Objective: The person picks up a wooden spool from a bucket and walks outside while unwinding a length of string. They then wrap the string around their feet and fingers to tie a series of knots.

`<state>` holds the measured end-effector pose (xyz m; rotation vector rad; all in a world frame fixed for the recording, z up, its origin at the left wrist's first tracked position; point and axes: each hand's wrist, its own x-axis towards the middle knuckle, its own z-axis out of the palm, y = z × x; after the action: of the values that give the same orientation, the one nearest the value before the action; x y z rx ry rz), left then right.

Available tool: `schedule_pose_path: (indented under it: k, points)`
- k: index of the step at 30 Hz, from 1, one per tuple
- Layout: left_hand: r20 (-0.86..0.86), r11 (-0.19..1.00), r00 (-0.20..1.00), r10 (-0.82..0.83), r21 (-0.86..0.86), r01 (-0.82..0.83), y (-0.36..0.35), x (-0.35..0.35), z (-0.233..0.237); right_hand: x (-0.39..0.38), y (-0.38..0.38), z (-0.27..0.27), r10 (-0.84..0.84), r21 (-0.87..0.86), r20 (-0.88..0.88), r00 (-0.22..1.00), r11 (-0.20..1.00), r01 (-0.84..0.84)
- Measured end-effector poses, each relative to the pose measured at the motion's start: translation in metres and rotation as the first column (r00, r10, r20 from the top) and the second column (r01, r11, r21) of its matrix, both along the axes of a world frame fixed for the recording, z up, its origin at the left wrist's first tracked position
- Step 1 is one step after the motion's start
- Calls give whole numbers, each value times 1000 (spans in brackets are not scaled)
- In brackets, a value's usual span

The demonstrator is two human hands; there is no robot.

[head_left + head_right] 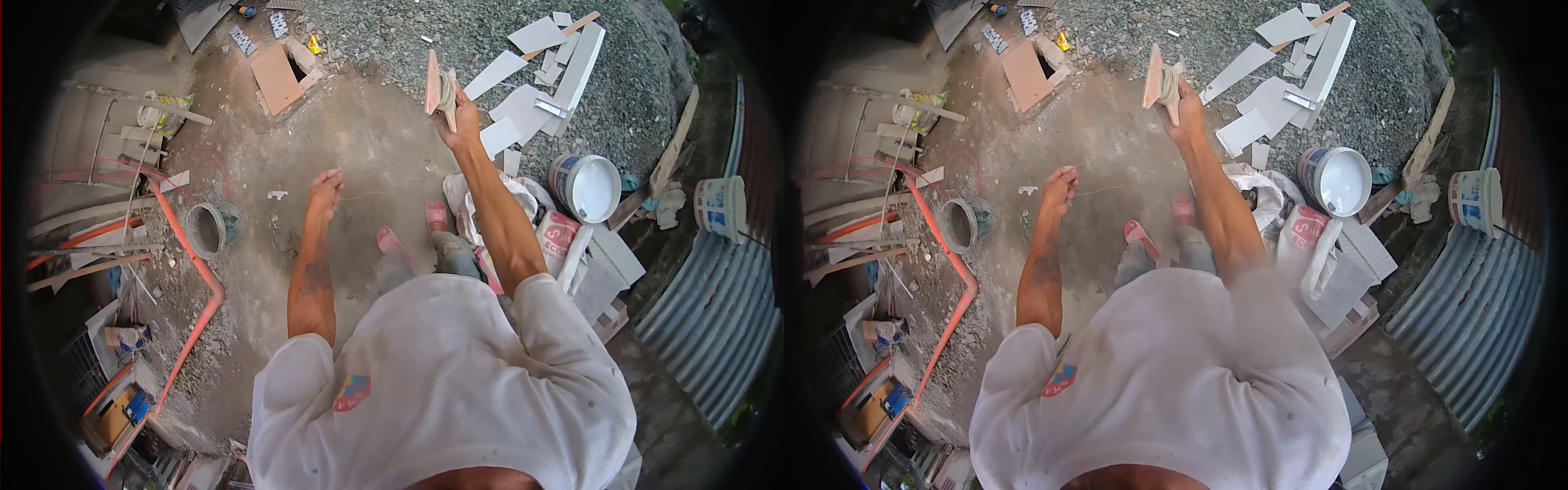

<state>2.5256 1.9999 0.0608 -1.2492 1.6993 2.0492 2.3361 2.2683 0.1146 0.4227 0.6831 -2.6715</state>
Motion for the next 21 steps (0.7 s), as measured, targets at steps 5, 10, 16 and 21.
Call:
schedule_pose_path:
  k: [5,10,16,21]
  points:
    - [89,992,988,123,31,-126,16,12,-29,-1,11,-52,117,83,125,985,988,-128]
    - [178,994,978,107,5,-109,8,42,-60,6,8,-80,109,42,200,974,992,-120]
    - [264,998,964,43,34,-54,12,57,-70,21,6,-98,126,64,266,956,987,-148]
    - [221,986,972,74,128,-104,1,41,-57,17,0,-99,80,72,299,951,992,-106]
